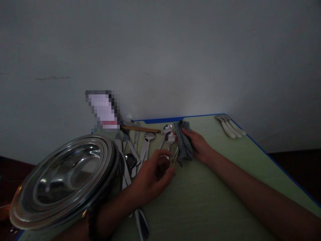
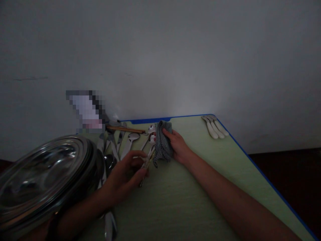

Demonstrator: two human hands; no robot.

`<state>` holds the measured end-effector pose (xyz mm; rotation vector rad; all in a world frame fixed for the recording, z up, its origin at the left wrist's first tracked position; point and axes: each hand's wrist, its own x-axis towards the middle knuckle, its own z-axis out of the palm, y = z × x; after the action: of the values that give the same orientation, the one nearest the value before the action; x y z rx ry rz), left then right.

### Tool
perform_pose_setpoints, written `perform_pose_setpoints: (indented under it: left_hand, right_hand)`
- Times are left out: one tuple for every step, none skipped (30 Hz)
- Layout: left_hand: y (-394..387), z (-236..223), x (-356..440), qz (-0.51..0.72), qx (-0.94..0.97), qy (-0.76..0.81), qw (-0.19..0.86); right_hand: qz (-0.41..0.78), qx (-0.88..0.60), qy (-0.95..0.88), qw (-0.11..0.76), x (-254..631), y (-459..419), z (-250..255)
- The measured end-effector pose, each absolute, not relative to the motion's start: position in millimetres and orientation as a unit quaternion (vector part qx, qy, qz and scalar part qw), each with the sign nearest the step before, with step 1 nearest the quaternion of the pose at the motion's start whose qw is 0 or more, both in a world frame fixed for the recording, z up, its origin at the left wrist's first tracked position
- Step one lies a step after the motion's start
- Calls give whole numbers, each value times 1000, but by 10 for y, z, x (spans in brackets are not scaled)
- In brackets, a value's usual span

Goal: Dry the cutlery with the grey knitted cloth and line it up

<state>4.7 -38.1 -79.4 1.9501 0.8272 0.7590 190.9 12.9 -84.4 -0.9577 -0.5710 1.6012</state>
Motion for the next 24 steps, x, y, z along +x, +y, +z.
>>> perform_pose_setpoints:
  left_hand:
    - [-381,-804,49,323,777,333,425]
    - [-380,-812,50,335,777,334,416]
    - [-380,-817,49,342,780,332,406]
    - [-380,-820,47,343,786,328,396]
    - [-380,-821,43,341,792,325,388]
    - [-381,-818,39,336,797,323,383]
    - [-381,-813,36,331,801,324,380]
    - [-381,-806,33,325,803,325,378]
    - [-380,-797,33,319,805,328,377]
    - [-379,-788,34,312,808,331,374]
    - [-376,-778,37,304,812,333,371]
    - [-373,-768,40,296,816,333,369]
    - [-371,-759,42,288,819,333,368]
    - [-368,-751,44,280,822,333,367]
    - [-367,-742,45,273,826,331,366]
    - [-367,-733,44,268,830,327,365]
    - [-367,-724,42,263,834,322,363]
    - [-368,-715,40,256,839,316,361]
    - [-369,-707,37,250,844,308,361]
    - [-370,-700,36,245,848,300,362]
    - [-370,-696,36,241,850,294,365]
    - [-370,-694,37,238,850,290,369]
    - [-370,-694,39,236,850,289,372]
    - [-369,-696,43,236,849,290,374]
  right_hand:
    - [680,-406,-241,561,1911,131,-848]
    - [680,-405,-240,562,1913,133,-851]
    - [681,-404,-240,562,1915,134,-854]
    - [682,-403,-241,561,1917,135,-856]
    - [683,-403,-242,560,1920,136,-858]
    - [683,-402,-243,559,1922,137,-859]
    - [684,-402,-244,558,1923,138,-861]
    - [684,-402,-245,557,1924,139,-861]
    - [683,-403,-246,557,1923,139,-861]
    - [683,-403,-247,557,1922,139,-860]
    - [682,-404,-247,558,1920,139,-858]
    - [680,-405,-248,558,1918,137,-854]
    - [679,-407,-249,558,1915,135,-850]
    - [678,-409,-250,557,1912,132,-844]
    - [678,-410,-250,556,1908,128,-837]
    - [678,-412,-251,555,1905,124,-831]
    - [677,-412,-253,554,1902,121,-827]
    - [677,-412,-255,554,1900,118,-824]
    - [677,-411,-258,554,1899,116,-823]
    - [676,-410,-261,553,1899,115,-825]
    - [676,-409,-264,553,1901,115,-829]
    - [676,-408,-267,552,1904,117,-835]
    - [677,-406,-271,552,1907,119,-842]
    - [677,-405,-273,551,1911,121,-849]
